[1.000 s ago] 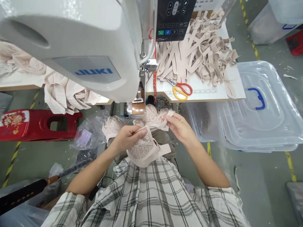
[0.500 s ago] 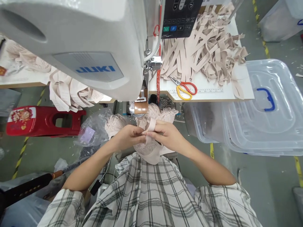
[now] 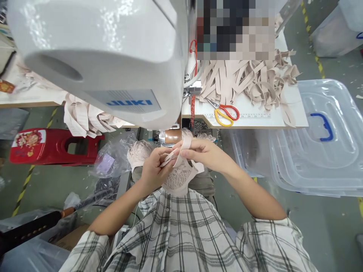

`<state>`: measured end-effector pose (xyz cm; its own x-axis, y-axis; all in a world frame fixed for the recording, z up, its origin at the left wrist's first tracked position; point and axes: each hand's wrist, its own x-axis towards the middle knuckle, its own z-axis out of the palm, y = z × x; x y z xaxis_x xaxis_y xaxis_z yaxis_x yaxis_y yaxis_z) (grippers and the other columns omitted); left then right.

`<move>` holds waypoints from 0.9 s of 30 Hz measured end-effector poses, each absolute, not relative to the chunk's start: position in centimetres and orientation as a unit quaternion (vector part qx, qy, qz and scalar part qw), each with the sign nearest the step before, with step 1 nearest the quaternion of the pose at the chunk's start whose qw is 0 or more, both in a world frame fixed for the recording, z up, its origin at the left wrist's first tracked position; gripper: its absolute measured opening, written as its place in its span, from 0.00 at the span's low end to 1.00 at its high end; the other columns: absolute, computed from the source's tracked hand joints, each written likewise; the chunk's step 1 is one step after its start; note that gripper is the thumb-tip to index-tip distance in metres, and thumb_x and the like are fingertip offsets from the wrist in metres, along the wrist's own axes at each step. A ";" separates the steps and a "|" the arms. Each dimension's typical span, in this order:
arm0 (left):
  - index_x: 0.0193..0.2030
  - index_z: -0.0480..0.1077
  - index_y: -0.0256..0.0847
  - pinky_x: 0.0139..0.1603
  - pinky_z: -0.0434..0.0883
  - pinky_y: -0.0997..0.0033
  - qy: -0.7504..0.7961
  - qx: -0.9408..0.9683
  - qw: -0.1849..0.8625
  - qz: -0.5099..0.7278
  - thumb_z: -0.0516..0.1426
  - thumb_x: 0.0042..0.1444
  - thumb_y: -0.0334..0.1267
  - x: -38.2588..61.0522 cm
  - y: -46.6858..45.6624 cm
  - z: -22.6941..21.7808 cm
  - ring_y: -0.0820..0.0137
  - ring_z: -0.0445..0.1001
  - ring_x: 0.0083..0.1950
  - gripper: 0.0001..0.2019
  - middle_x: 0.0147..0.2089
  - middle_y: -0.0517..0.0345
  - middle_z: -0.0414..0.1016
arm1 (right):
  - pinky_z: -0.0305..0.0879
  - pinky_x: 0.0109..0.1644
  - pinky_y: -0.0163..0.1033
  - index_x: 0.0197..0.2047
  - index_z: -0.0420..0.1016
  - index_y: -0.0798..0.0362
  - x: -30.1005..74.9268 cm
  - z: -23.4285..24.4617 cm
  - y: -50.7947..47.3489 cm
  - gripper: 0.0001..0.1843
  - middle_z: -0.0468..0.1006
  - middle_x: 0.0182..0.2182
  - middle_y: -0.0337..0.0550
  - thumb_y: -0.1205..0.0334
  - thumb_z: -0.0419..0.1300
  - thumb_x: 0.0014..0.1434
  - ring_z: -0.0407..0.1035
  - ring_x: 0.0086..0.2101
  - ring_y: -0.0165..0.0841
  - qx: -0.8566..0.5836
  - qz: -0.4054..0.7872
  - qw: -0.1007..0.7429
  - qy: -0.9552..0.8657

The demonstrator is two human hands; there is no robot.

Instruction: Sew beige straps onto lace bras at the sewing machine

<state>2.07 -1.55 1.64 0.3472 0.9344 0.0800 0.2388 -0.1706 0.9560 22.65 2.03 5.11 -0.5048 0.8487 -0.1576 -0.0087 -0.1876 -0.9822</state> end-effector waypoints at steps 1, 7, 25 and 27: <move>0.48 0.63 0.42 0.24 0.58 0.77 0.447 0.673 0.470 0.356 0.57 0.64 0.43 1.9 -1.3 1.9 0.77 0.62 0.22 0.11 0.26 0.67 0.69 | 0.72 0.48 0.43 0.39 0.86 0.45 22.6 5.3 2.1 0.14 0.83 0.43 0.45 0.46 0.65 0.59 0.76 0.44 0.38 -0.383 0.655 0.317 -0.568; 0.46 0.63 0.43 0.26 0.60 0.77 0.466 0.669 0.502 0.289 0.56 0.64 0.43 1.3 -0.6 2.9 0.76 0.65 0.24 0.09 0.26 0.67 0.69 | 0.68 0.39 0.39 0.41 0.86 0.45 22.4 5.6 2.0 0.14 0.83 0.35 0.42 0.49 0.62 0.63 0.73 0.37 0.36 -0.437 0.575 0.295 -0.626; 0.54 0.77 0.39 0.33 0.72 0.76 0.420 0.790 0.303 0.328 0.52 0.67 0.32 0.4 1.8 3.1 0.72 0.80 0.34 0.15 0.40 0.53 0.84 | 0.65 0.30 0.38 0.34 0.82 0.48 23.3 3.3 6.5 0.15 0.74 0.22 0.37 0.45 0.70 0.52 0.66 0.24 0.30 -0.492 0.607 0.384 -0.492; 0.54 0.78 0.38 0.35 0.74 0.76 0.438 0.767 0.336 0.326 0.53 0.67 0.32 0.4 1.9 3.6 0.71 0.81 0.35 0.15 0.43 0.52 0.85 | 0.63 0.30 0.39 0.32 0.79 0.48 22.8 3.2 7.1 0.11 0.72 0.22 0.36 0.50 0.69 0.53 0.64 0.25 0.31 -0.501 0.571 0.395 -0.517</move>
